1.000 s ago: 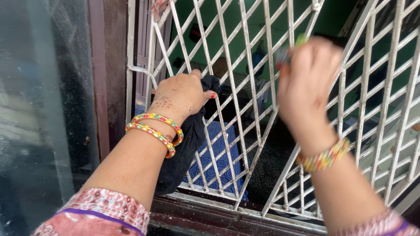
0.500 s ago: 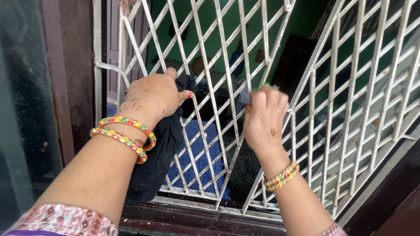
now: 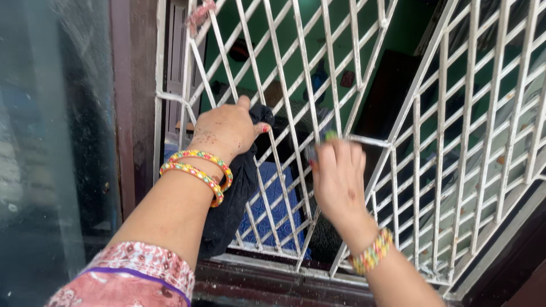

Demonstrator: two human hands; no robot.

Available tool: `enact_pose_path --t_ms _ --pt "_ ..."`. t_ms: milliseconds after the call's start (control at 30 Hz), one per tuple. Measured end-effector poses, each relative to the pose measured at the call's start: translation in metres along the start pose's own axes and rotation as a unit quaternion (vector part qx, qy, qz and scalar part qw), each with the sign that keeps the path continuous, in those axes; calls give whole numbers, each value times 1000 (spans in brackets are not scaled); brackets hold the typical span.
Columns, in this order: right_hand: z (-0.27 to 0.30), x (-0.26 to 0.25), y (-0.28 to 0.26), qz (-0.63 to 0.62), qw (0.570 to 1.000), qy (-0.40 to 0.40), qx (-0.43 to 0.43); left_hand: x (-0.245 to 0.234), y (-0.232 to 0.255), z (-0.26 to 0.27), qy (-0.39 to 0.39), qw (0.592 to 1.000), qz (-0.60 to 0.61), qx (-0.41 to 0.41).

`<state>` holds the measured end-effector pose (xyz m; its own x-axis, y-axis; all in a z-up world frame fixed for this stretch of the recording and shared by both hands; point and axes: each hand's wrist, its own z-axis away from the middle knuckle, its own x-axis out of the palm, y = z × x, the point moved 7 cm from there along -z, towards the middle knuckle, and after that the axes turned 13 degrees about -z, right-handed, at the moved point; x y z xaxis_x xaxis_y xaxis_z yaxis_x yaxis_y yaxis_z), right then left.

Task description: The person cleans a metal security grille and the adjacent window frame using a green sponge and soapy water from a blue pitcher. They scrub the metal bars and the wooden frame, then wipe the glass pane with a black cloth.

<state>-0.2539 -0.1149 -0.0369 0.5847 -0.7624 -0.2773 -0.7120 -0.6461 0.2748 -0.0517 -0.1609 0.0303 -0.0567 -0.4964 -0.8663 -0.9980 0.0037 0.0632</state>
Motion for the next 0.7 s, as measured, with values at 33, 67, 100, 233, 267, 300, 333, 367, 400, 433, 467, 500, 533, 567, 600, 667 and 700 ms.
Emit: enact_pose_path --t_ms 33,67,100,233,267,300,333,367,400,433,467,500,533,567,600,667,700 --pt "-9 -3 -2 0 999 23 -25 1 0 -1 0 1000 -1 1" --pt "-16 2 -1 6 1000 20 -17 2 1 -1 0 1000 -3 2" --pt "-22 9 0 13 1000 20 -10 2 1 -1 -2 1000 -6 -2" --pt "9 22 -2 10 999 32 10 6 0 -4 -5 1000 -14 -8" --pt "23 28 -4 16 1000 12 24 8 -1 -4 -5 1000 -14 -9" --pt "38 32 -5 24 999 -7 36 9 0 -5 -4 1000 -14 -8" --pt "52 36 -6 32 998 -26 48 10 0 -5 -3 1000 -13 -7" --pt "62 37 -8 31 998 -27 45 10 0 -6 -1 1000 -14 -5" --pt "72 39 -11 31 998 -28 42 9 0 -5 0 1000 -14 -5" --pt "82 40 -14 31 998 -28 39 9 0 -4 2 1000 -14 -6" --pt "93 44 -16 36 997 -42 53 9 -1 -3 4 1000 -14 -6" --pt "103 49 -20 41 995 -55 66 8 -1 -3 0 1000 -13 -9" --pt "112 52 -23 46 993 -68 80 8 0 -2 -4 1000 -13 -11" --pt "120 51 -24 28 994 -63 83 5 0 -4 -5 1000 -12 -14" --pt "127 49 -26 9 995 -59 86 3 0 -5 -3 1000 -11 -11" --pt "144 45 -34 -25 993 -71 96 6 1 -1 -13 1000 -9 -6" --pt "146 47 -35 -38 991 -80 99 6 1 1 -13 1000 -7 -5"
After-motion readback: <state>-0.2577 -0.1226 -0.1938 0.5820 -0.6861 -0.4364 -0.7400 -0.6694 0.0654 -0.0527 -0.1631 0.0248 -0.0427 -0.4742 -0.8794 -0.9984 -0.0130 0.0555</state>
